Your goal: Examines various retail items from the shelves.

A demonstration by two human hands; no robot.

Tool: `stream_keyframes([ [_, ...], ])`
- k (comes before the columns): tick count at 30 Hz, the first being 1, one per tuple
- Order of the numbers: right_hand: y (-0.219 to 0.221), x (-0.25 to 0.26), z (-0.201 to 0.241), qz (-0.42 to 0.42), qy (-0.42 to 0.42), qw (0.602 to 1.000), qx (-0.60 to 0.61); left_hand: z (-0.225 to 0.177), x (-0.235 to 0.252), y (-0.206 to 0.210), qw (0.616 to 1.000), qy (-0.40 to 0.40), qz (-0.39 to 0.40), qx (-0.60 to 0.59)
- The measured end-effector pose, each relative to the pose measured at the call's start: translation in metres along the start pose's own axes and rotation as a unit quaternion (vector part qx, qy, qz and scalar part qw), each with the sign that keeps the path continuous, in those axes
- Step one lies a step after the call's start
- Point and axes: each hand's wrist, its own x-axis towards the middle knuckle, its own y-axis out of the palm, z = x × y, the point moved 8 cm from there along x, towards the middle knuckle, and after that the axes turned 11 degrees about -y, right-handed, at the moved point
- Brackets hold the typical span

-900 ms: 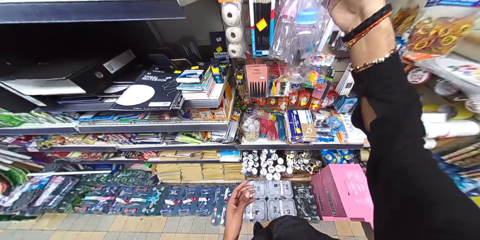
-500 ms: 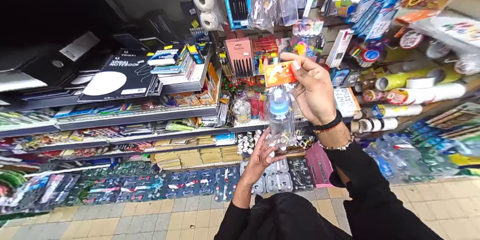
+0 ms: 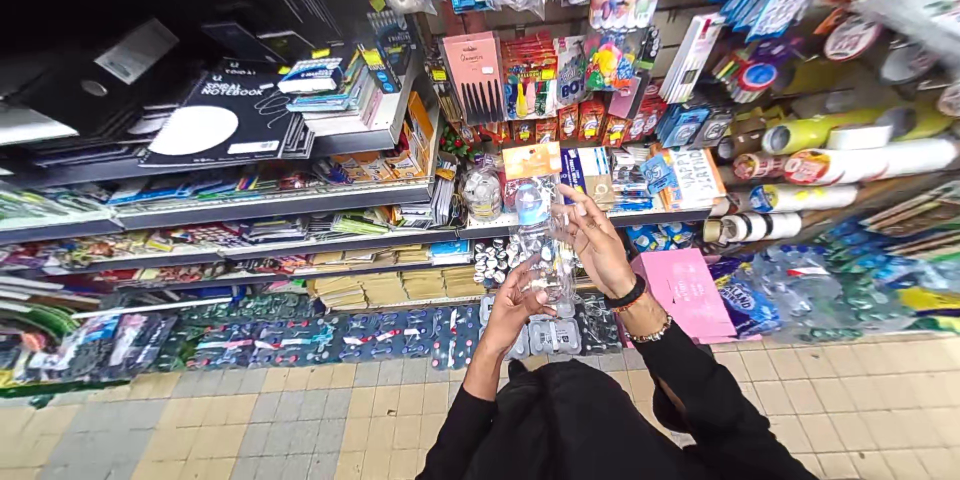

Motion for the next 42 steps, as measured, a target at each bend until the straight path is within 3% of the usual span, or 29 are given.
stream_keyframes([
  [5,0.0,-0.054,-0.036,0.034,-0.004,0.999,-0.021,-0.002,-0.003,-0.012,0.997,0.012,-0.053,0.053],
  [11,0.001,-0.076,-0.043,0.038,-0.003,0.999,-0.011,0.002,-0.006,-0.016,0.996,0.015,-0.065,0.058],
  [42,-0.006,-0.075,-0.046,0.052,0.02,0.998,-0.014,0.008,-0.001,-0.021,0.997,0.014,-0.065,0.025],
])
